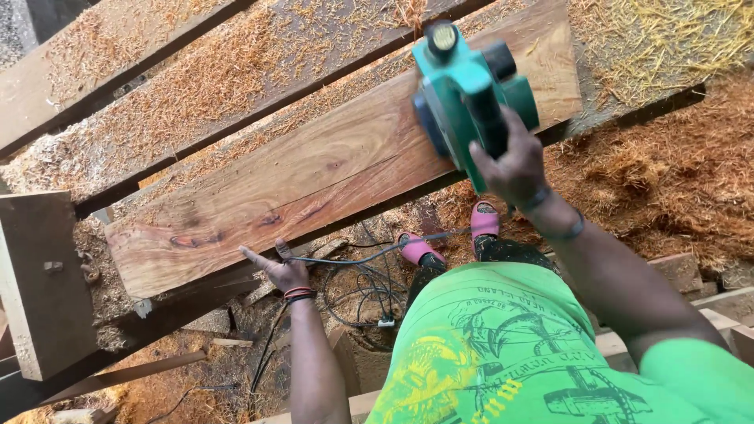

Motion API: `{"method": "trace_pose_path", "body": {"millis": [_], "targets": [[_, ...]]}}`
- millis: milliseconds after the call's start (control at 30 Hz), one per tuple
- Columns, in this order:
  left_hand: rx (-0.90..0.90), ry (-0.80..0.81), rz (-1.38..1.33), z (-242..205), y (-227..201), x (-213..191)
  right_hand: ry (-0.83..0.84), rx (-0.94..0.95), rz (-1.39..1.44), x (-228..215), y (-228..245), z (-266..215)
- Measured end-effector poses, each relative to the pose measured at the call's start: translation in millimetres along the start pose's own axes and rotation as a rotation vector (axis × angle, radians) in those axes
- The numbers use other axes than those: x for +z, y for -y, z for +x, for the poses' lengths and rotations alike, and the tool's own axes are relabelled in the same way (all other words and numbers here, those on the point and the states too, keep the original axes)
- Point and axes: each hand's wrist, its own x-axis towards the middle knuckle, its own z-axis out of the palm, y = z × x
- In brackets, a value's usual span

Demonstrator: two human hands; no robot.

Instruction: Using an electric hand planer to smooth the surface of a wooden board

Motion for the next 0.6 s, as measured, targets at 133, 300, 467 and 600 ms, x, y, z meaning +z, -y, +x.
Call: {"method": "trace_pose_path", "body": {"millis": [133, 300, 467, 600], "targets": [[-0.034, 0.028, -0.024, 0.5, -0.8, -0.9, -0.075, -0.165, 0.054, 30.7, -9.8, 69.5], [-0.052, 0.003, 0.009, 2.8, 7.0, -0.7, -0.1, -0.216, 0.083, 41.8, -15.6, 98.2], [-0.105, -0.042, -0.001, -5.5, -17.6, -0.6, -0.085, -0.09, 0.046, 3.4, -13.7, 12.7], [-0.226, -0.105, -0.024, -7.7, 10.3, 9.4, -0.051, 0.021, 0.066, -36.8, -21.0, -73.0]]}}
